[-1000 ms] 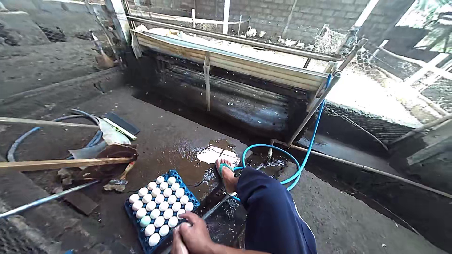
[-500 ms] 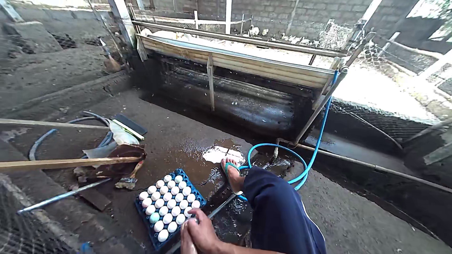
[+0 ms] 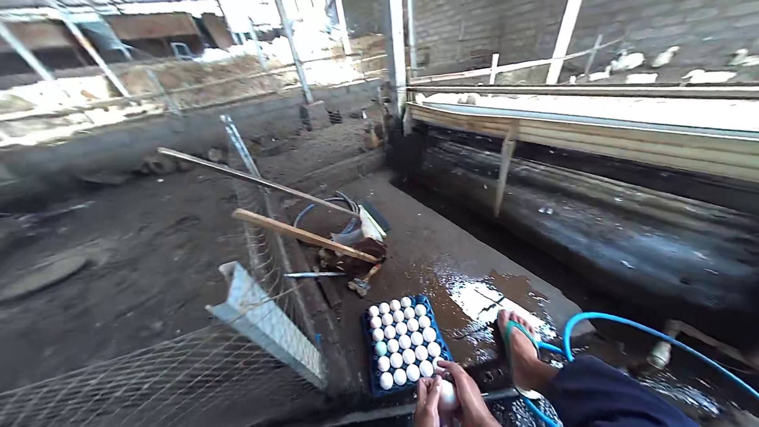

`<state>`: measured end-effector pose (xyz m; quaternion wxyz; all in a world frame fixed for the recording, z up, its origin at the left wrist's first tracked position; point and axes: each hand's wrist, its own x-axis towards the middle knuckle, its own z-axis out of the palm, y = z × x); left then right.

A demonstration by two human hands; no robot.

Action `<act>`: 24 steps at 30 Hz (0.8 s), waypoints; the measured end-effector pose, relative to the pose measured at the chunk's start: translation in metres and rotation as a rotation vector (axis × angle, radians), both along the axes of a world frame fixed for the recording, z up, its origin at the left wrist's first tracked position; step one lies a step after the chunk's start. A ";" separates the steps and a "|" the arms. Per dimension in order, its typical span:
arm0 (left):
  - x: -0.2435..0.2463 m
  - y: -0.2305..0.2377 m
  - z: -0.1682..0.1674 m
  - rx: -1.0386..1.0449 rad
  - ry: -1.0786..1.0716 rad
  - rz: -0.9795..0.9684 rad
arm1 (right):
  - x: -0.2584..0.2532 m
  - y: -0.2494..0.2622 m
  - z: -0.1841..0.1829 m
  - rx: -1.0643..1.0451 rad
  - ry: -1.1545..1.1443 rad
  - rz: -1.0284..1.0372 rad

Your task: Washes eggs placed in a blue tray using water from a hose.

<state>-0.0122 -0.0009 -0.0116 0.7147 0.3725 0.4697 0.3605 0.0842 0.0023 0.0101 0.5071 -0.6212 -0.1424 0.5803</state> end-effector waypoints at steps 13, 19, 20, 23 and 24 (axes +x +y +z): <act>0.014 -0.017 0.019 0.223 0.213 0.017 | -0.011 -0.018 -0.002 0.258 -0.489 0.042; 0.018 -0.008 0.001 0.173 0.184 0.080 | -0.009 -0.019 -0.001 0.256 -0.502 0.112; 0.017 -0.009 0.010 0.131 0.182 0.052 | -0.004 -0.012 0.003 0.227 -0.471 0.085; 0.020 -0.010 0.022 0.175 0.231 0.058 | -0.009 -0.019 0.013 0.225 -0.505 0.046; 0.021 -0.008 0.019 0.214 0.226 0.073 | -0.013 -0.025 0.011 0.280 -0.559 0.080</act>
